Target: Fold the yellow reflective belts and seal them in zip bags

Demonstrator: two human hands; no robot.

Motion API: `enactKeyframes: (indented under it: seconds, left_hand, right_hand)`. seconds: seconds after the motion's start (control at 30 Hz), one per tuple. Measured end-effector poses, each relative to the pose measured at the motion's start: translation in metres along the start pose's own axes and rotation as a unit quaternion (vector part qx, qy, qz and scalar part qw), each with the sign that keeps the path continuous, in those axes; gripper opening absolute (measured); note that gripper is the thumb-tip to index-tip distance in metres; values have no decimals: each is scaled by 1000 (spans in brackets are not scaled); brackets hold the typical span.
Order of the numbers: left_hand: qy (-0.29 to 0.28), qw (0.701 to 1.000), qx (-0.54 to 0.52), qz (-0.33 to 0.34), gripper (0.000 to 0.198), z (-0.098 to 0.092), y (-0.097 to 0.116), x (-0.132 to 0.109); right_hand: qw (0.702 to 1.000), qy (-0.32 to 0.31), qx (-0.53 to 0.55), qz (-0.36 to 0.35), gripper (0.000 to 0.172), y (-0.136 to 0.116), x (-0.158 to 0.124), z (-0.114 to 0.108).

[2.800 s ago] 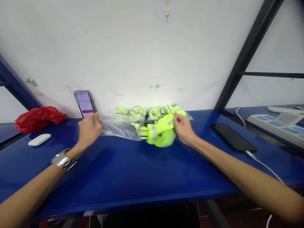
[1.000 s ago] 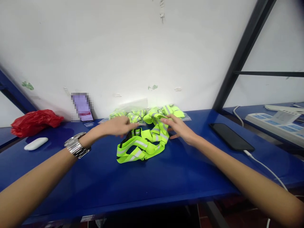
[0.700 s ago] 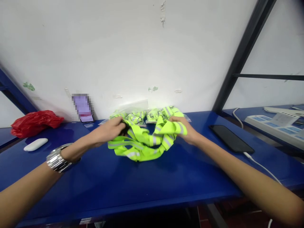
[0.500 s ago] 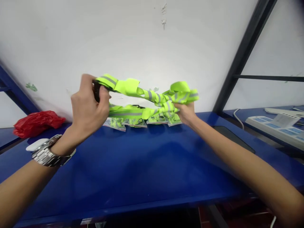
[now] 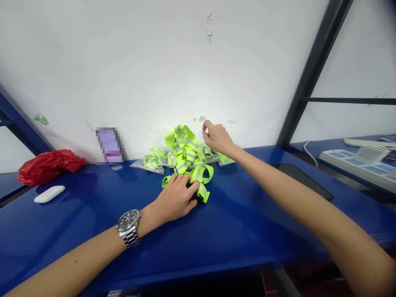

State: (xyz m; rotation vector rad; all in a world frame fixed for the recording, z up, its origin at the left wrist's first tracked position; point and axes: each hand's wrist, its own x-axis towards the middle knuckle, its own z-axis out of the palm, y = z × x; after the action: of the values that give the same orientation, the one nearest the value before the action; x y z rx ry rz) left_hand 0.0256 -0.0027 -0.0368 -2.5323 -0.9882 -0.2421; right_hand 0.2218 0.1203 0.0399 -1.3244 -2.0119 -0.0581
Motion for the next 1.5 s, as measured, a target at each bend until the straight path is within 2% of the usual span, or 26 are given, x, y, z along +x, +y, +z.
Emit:
enactKeyframes:
  seconds: [0.07,0.17,0.23,0.27,0.3,0.37,0.47,0.57,0.73,0.87,0.93,1.07,1.2,1.37,1.5]
  left_hand:
    - [1,1000,-4,-18,31,2,-2,4]
    - [13,999,-22,-34,33,3,-5,6]
    - [20,998,-60,-27,36,2,-6,3]
    - [23,996,-84,-23,38,1,-7,0]
    - [27,994,-108,-21,39,-1,-9,-4]
    - [36,990,-134,-30,38,-3,-14,-12]
    - [47,992,-103,-59,38,-6,-24,-21]
    - [21,993,-73,-86,46,-5,-34,-27]
    - [-52,981,-159,-99,58,-3,-46,-30]
    - [-97,962,-214,-137,65,-2,-48,-28]
    - [-81,959,-231,-145,65,-2,-47,-26]
    - [7,962,-245,-117,56,-1,-41,-22]
    - [58,961,-257,-80,54,-4,-35,-21]
    - [76,960,-260,-67,55,-5,-34,-20]
    - [83,959,-262,-61,55,-4,-35,-20]
  right_hand:
    - [993,-18,62,-94,21,-17,-26,-4]
    - [970,-106,110,-190,13,-35,-71,-3]
    - [962,-135,104,-213,15,-36,-97,3]
    - [961,-147,98,-214,22,-33,-108,7]
    - [957,-164,86,-225,30,-30,-116,10]
    - [948,-183,47,-254,33,-22,-126,16]
    - [946,-191,12,-262,32,-15,-131,19]
    - [949,-191,13,-250,33,-17,-130,18]
    - [949,-203,18,-241,32,-20,-131,17]
    - [949,-205,15,-240,31,-19,-132,18]
    - [952,-186,18,-241,35,-19,-131,19]
    - [963,-106,23,-249,47,-22,-127,21]
    - [966,-43,49,-250,41,-26,-125,20]
    - [957,-46,46,-282,38,-26,-127,20]
    - [958,-52,46,-279,35,-24,-128,24]
